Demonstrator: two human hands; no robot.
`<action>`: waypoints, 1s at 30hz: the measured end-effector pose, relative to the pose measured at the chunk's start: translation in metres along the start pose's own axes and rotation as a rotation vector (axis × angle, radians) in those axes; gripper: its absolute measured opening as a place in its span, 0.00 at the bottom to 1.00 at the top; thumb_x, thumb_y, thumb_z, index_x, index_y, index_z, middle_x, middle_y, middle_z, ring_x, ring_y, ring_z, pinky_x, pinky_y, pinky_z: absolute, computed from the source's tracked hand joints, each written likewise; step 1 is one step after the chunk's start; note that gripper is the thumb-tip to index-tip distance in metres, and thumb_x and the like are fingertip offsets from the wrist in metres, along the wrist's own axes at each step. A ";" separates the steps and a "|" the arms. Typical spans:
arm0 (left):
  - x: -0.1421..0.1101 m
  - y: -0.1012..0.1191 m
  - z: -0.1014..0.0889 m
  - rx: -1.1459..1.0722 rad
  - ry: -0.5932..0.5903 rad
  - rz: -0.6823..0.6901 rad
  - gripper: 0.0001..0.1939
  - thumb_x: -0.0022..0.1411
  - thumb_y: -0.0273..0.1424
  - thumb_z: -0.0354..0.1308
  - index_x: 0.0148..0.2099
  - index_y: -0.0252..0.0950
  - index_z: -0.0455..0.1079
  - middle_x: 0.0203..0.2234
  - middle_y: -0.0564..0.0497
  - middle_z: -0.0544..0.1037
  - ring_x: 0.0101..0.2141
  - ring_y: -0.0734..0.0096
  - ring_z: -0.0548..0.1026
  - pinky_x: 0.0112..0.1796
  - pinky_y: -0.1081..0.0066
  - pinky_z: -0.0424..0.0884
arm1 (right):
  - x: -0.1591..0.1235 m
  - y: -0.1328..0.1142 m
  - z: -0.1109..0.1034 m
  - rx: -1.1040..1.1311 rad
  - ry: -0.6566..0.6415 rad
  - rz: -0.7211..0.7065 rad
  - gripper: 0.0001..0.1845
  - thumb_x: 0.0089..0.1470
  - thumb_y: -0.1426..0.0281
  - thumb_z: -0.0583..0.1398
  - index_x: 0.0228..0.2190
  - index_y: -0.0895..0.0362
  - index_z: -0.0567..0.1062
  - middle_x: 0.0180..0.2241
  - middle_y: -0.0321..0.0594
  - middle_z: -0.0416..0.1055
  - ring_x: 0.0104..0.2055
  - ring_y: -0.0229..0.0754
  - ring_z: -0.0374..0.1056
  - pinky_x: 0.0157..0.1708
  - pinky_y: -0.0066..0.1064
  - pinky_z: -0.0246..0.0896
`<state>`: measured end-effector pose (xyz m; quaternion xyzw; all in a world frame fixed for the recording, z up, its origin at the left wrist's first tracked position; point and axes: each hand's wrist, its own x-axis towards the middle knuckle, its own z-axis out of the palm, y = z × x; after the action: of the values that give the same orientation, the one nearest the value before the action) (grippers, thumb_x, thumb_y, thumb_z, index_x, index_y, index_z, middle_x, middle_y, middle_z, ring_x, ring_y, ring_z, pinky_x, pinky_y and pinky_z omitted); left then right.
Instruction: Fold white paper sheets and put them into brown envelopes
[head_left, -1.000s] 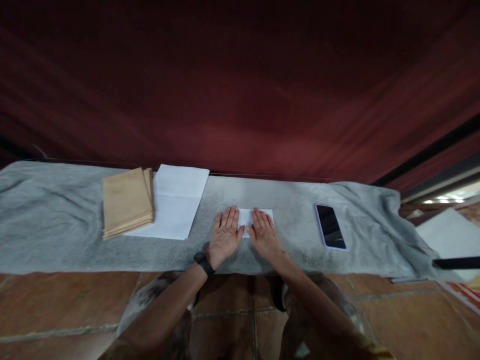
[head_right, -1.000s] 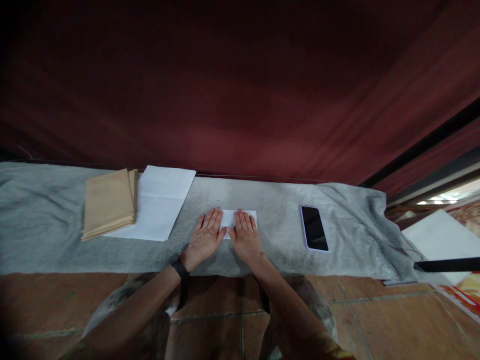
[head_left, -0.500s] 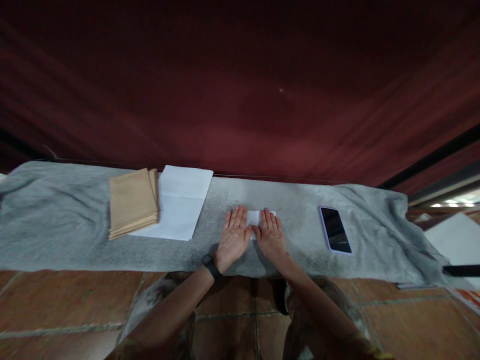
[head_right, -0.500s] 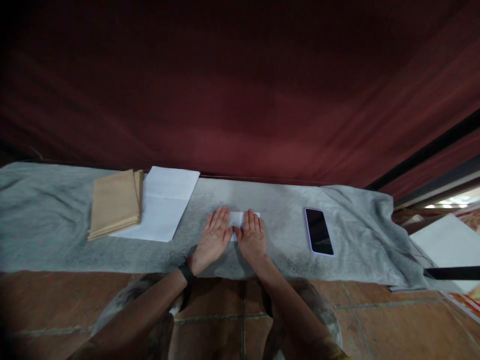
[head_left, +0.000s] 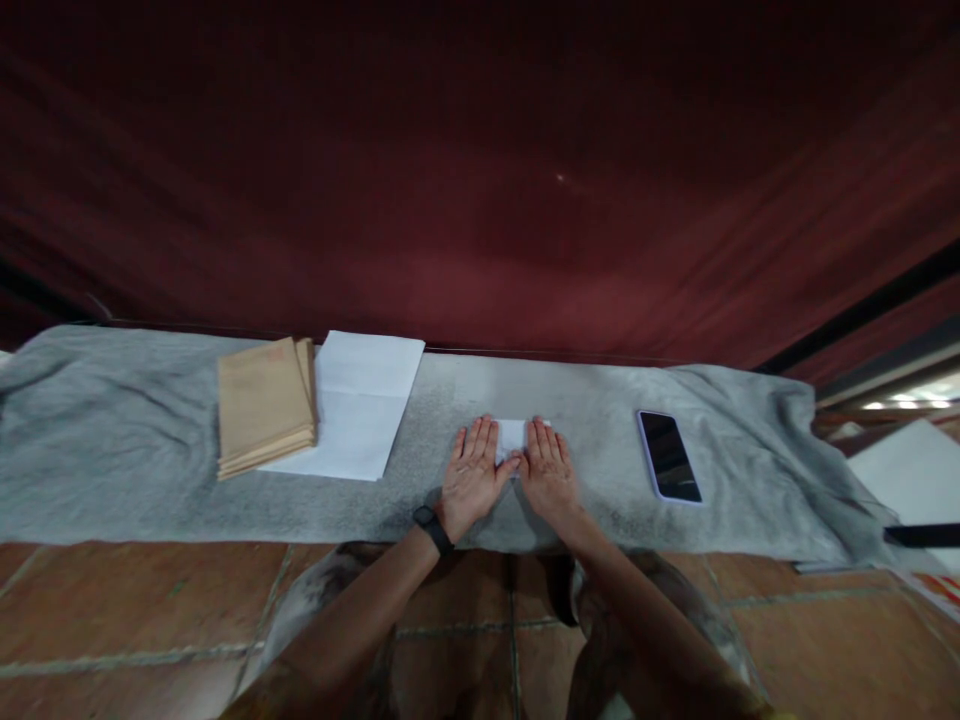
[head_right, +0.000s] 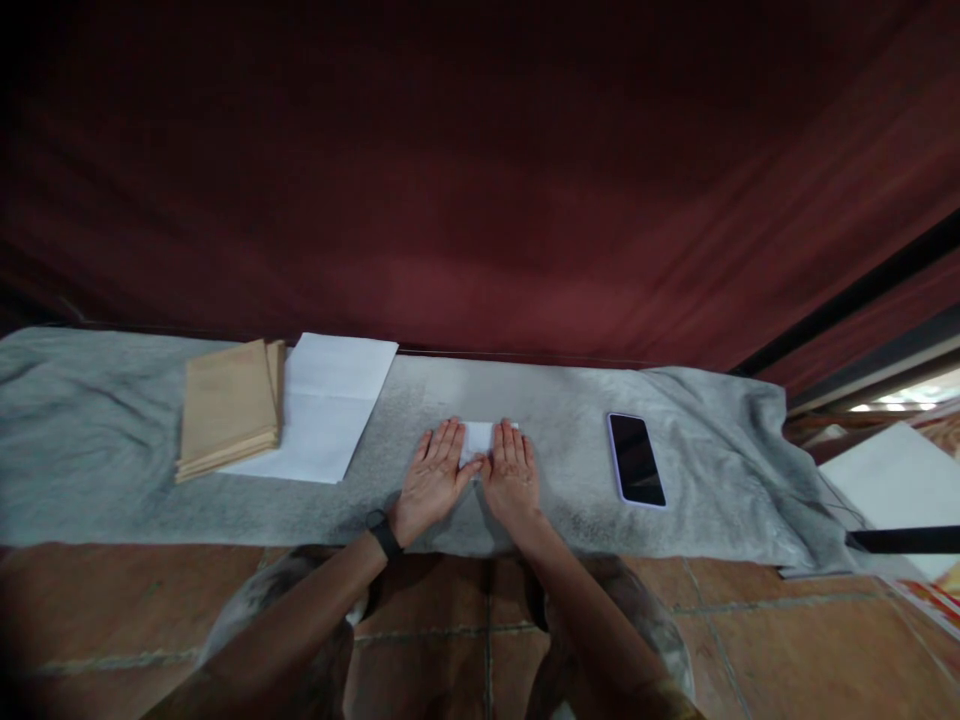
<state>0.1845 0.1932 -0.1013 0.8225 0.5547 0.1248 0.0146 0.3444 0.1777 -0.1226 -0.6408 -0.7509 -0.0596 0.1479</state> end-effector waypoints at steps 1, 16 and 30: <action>0.000 0.000 0.000 0.003 -0.002 0.002 0.36 0.73 0.49 0.38 0.71 0.26 0.53 0.70 0.39 0.54 0.69 0.57 0.51 0.68 0.53 0.48 | -0.001 0.002 0.000 -0.001 0.003 0.001 0.30 0.69 0.65 0.46 0.66 0.69 0.58 0.68 0.57 0.54 0.71 0.54 0.48 0.67 0.50 0.44; 0.000 -0.003 -0.003 0.038 -0.027 0.033 0.38 0.70 0.52 0.42 0.72 0.31 0.51 0.70 0.39 0.55 0.70 0.56 0.50 0.67 0.53 0.48 | -0.024 0.028 -0.011 -0.061 0.043 0.020 0.34 0.70 0.57 0.48 0.67 0.67 0.55 0.67 0.56 0.57 0.68 0.56 0.53 0.65 0.48 0.46; 0.001 -0.003 -0.007 0.018 -0.054 0.049 0.35 0.71 0.47 0.44 0.72 0.33 0.52 0.70 0.39 0.54 0.70 0.55 0.50 0.67 0.52 0.47 | -0.015 0.005 -0.021 0.108 -0.042 -0.128 0.32 0.71 0.60 0.45 0.69 0.63 0.49 0.70 0.50 0.50 0.72 0.47 0.46 0.68 0.45 0.47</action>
<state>0.1804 0.1942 -0.0950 0.8390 0.5349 0.0978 0.0188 0.3540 0.1586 -0.1080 -0.5836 -0.7955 -0.0150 0.1625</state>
